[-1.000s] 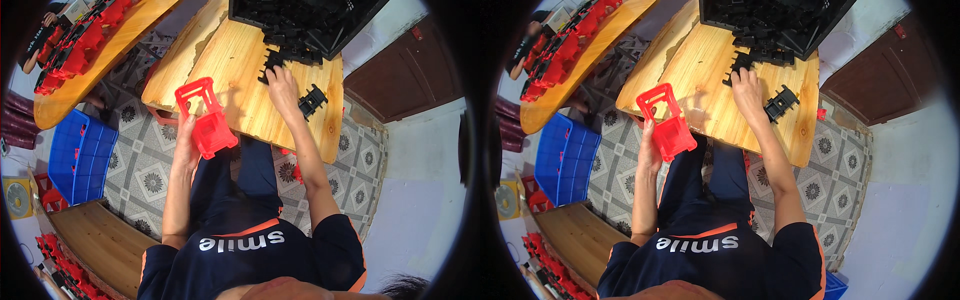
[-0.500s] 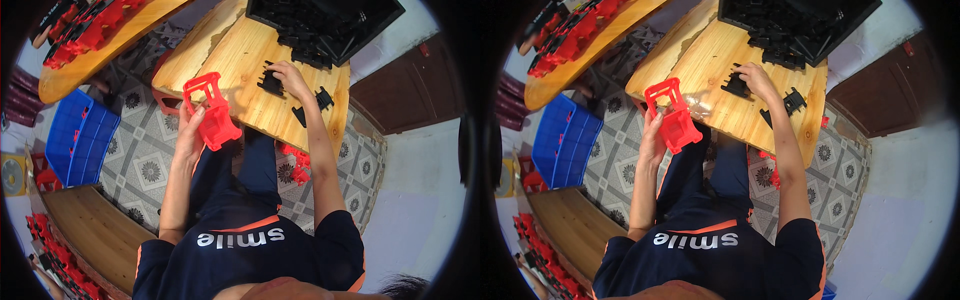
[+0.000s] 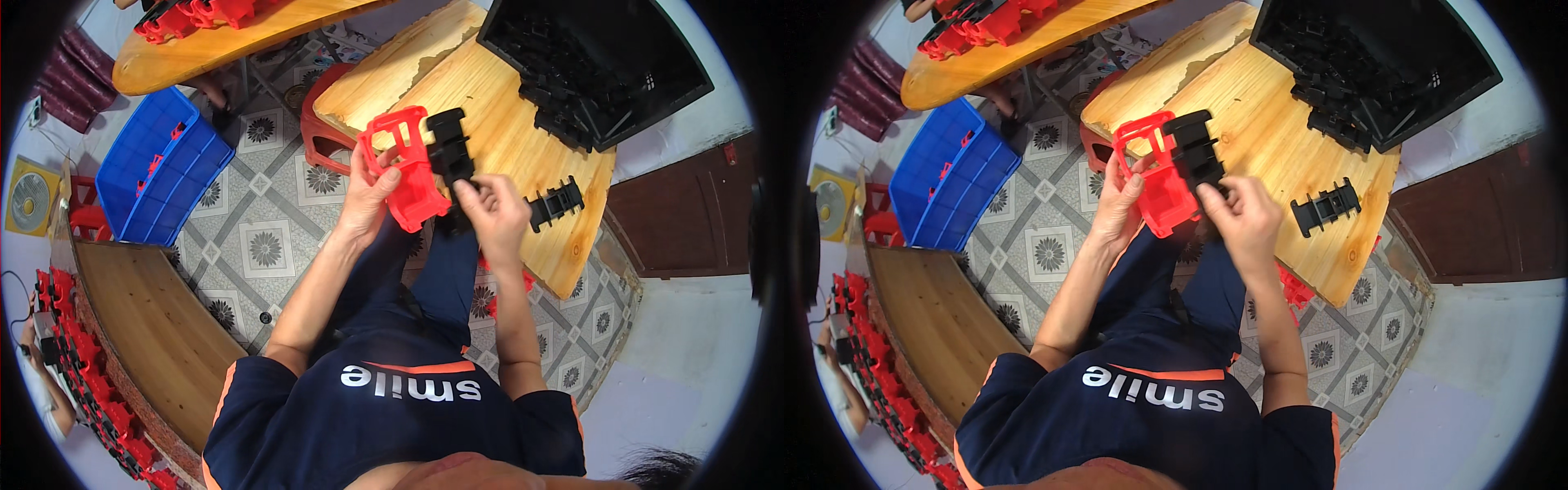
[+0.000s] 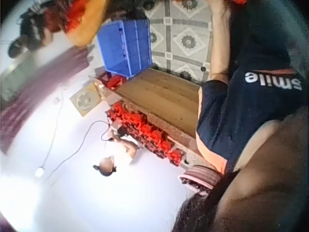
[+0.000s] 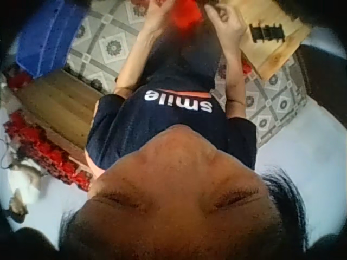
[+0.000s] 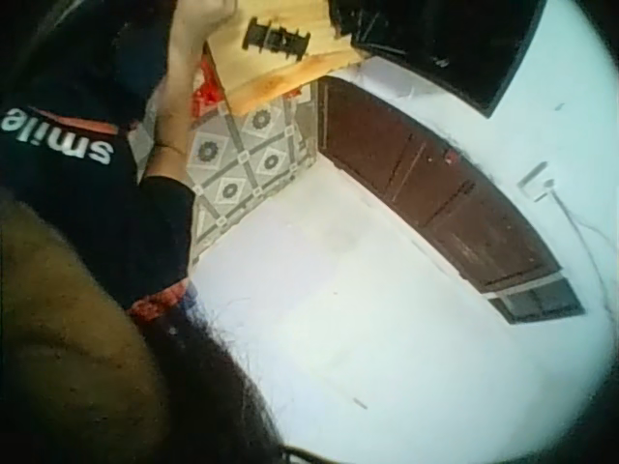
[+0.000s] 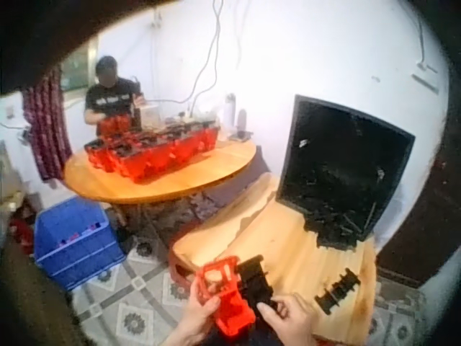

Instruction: The recorder is assembling red plastic toy car frames by inserting black interior components.

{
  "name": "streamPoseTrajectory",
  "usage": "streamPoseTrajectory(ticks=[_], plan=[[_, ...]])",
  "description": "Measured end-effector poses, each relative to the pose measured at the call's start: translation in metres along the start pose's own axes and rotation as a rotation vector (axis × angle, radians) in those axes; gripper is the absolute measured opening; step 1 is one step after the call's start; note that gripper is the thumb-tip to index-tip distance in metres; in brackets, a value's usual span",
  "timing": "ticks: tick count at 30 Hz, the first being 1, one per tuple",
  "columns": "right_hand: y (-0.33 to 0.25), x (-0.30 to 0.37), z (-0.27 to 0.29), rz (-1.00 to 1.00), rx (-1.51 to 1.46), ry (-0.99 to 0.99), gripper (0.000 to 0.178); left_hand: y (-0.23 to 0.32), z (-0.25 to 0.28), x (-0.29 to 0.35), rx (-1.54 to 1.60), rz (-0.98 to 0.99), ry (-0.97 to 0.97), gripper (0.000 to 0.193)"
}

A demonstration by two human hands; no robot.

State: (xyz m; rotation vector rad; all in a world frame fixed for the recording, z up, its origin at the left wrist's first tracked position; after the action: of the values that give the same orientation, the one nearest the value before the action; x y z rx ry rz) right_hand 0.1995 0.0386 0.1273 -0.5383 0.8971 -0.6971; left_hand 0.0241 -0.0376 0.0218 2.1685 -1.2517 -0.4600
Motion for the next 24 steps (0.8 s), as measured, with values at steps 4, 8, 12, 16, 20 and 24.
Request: streamPoseTrajectory(ticks=[4, 8, 12, 16, 20, 24], plan=[[-0.027, 0.016, -0.019, 0.147, 0.081, 0.062, 0.028, 0.002, -0.004, 0.004, -0.047, -0.01, -0.007, 0.096], [-0.039, 0.019, -0.023, 0.197, 0.118, 0.067, 0.027, 0.002, -0.005, 0.007, -0.063, -0.03, -0.022, 0.097], [-0.044, 0.02, -0.03, 0.236, 0.122, 0.059, 0.025, 0.008, -0.023, 0.008, -0.052, -0.037, -0.112, 0.103], [-0.055, 0.022, -0.035, 0.36, 0.187, 0.017, 0.024, 0.008, -0.024, 0.011, -0.07, -0.079, -0.126, 0.113], [-0.036, -0.003, -0.021, 0.228, 0.085, 0.13, 0.036, 0.013, -0.021, 0.006, -0.217, -0.062, -0.09, 0.108], [-0.03, -0.03, -0.074, -0.019, -0.462, -0.129, 0.026, 0.023, -0.02, 0.02, -0.457, -0.205, -0.062, 0.09]])
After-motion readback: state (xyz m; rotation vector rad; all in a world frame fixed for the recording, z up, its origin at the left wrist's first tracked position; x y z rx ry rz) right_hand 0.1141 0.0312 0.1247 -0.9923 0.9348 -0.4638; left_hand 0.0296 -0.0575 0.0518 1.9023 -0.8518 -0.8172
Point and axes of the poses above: each hand's wrist, its own x-axis away from the middle knuckle, its own z-axis out of the back of the hand, y = z × x, the point moved 10 cm from there along -x, towards the middle knuckle
